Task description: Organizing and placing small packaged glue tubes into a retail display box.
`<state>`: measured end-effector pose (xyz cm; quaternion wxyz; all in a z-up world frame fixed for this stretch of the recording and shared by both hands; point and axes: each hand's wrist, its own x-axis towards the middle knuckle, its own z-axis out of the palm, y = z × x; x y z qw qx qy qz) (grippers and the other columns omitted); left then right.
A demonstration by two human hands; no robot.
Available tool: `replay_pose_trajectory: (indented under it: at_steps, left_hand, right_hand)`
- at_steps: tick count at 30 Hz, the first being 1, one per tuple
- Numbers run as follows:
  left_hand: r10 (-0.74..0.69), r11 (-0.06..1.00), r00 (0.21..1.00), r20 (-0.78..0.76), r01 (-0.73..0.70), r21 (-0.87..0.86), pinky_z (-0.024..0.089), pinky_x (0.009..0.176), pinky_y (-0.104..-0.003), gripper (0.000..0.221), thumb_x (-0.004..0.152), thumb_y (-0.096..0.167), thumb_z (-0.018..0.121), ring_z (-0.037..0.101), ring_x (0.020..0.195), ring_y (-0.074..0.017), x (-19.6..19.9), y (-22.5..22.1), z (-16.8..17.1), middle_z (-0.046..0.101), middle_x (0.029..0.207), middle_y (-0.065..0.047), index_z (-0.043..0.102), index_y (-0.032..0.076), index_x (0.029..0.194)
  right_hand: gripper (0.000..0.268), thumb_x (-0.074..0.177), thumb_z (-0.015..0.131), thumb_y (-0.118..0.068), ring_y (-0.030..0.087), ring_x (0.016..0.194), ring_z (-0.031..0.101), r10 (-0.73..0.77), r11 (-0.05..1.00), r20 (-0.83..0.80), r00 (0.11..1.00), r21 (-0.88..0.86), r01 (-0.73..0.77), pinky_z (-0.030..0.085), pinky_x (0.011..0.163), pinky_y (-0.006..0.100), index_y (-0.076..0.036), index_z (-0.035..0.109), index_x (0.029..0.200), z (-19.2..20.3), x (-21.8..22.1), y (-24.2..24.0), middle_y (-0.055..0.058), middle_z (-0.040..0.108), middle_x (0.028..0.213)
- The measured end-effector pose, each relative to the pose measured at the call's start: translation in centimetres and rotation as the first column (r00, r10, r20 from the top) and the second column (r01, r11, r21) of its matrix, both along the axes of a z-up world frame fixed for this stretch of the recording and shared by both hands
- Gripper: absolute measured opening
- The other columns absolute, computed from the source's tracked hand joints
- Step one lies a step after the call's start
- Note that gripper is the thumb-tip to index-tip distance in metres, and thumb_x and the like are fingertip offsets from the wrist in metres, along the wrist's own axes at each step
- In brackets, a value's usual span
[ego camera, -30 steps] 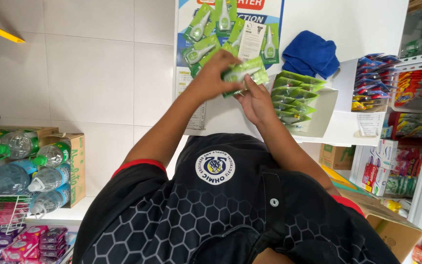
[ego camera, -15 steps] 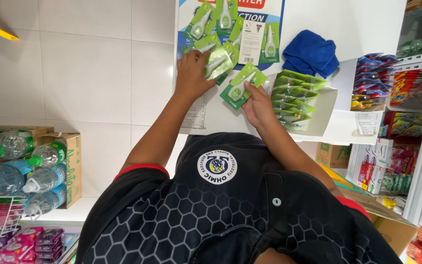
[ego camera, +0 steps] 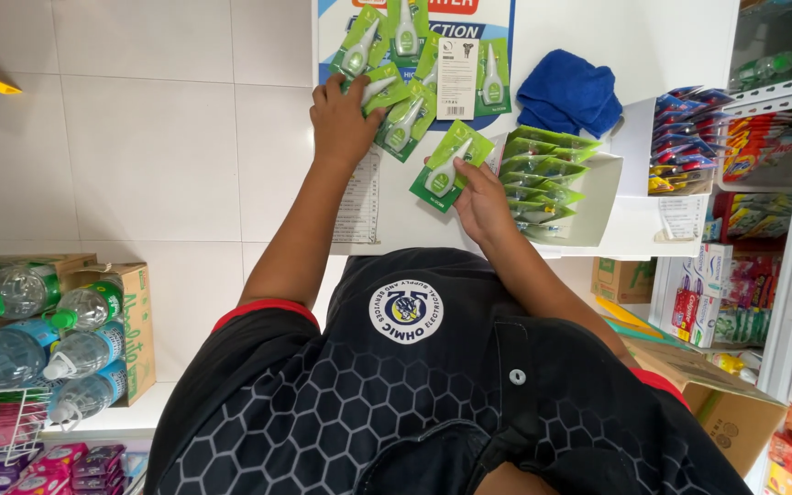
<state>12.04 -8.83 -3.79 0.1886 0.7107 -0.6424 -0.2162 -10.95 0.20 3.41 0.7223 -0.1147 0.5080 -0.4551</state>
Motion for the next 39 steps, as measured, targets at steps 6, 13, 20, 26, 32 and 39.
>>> replay_pose_trajectory:
  at_steps: [6,13,20,26,32,39]
  left_hand:
    - [0.039,0.998,0.998,0.045,-0.041,0.054,0.039,0.093,-0.048,0.053,0.071,0.012,0.080,0.049,0.112,-0.0351,0.5,-0.3,0.1,0.052,0.126,-0.016,0.063,0.018,0.121]
    - [0.069,0.982,0.998,0.009,-0.069,0.177,0.049,0.087,-0.048,0.067,0.064,0.013,0.091,0.060,0.096,-0.0345,2.0,-1.2,0.1,0.058,0.107,-0.013,0.053,0.016,0.119]
    - [0.065,0.973,0.995,0.074,-0.080,0.219,0.054,0.080,-0.050,0.085,0.076,0.029,0.087,0.069,0.095,-0.0366,2.3,-0.3,0.7,0.064,0.113,-0.018,0.045,0.004,0.145]
    - [0.160,0.972,0.987,0.022,-0.162,0.173,0.058,0.076,-0.047,0.074,0.081,0.022,0.080,0.067,0.097,-0.0364,0.1,2.7,4.5,0.058,0.118,-0.020,0.045,0.001,0.143]
    - [0.208,0.978,0.978,-0.032,-0.208,0.018,0.058,0.079,-0.046,0.075,0.078,0.016,0.078,0.066,0.100,-0.0367,-5.0,5.5,8.9,0.059,0.121,-0.021,0.045,0.000,0.143]
    - [0.114,0.981,0.985,-0.131,-0.132,-0.141,0.061,0.080,-0.044,0.080,0.070,0.008,0.080,0.067,0.099,-0.0327,-12.5,7.6,11.2,0.062,0.120,-0.017,0.047,0.004,0.143]
  right_hand:
    - [0.040,0.096,0.055,-0.003,0.034,0.122,0.065,0.115,0.977,0.114,0.987,-0.194,-0.091,0.051,0.108,0.043,0.004,0.050,0.136,2.0,-0.3,1.2,0.026,0.064,0.130]
    - [0.031,0.099,0.062,-0.009,0.027,0.115,0.063,0.030,0.859,-0.043,0.999,-0.509,-0.048,0.052,0.109,0.049,-0.005,0.057,0.129,3.0,-7.5,3.1,0.012,0.064,0.121]
    - [0.029,0.095,0.065,0.014,0.020,0.099,0.064,-0.533,0.729,-0.586,0.610,-0.685,-0.020,0.058,0.096,0.034,-0.004,0.062,0.118,8.3,-19.4,4.3,0.010,0.065,0.108]
    - [0.033,0.090,0.078,0.007,0.022,0.089,0.069,-0.367,0.843,-0.867,0.336,-0.463,-0.274,0.060,0.080,0.031,0.004,0.064,0.119,6.9,-21.7,3.0,0.018,0.072,0.107]
    - [0.033,0.085,0.083,-0.004,0.020,0.079,0.067,-0.225,0.817,-0.951,0.213,-0.303,-0.491,0.056,0.070,0.030,0.001,0.070,0.115,4.4,-23.4,0.9,0.013,0.073,0.098]
    - [0.024,0.089,0.074,-0.001,0.026,0.091,0.063,-0.160,0.643,-0.968,0.195,-0.252,-0.723,0.056,0.076,0.033,0.005,0.070,0.113,2.3,-25.1,-1.5,0.015,0.063,0.107]
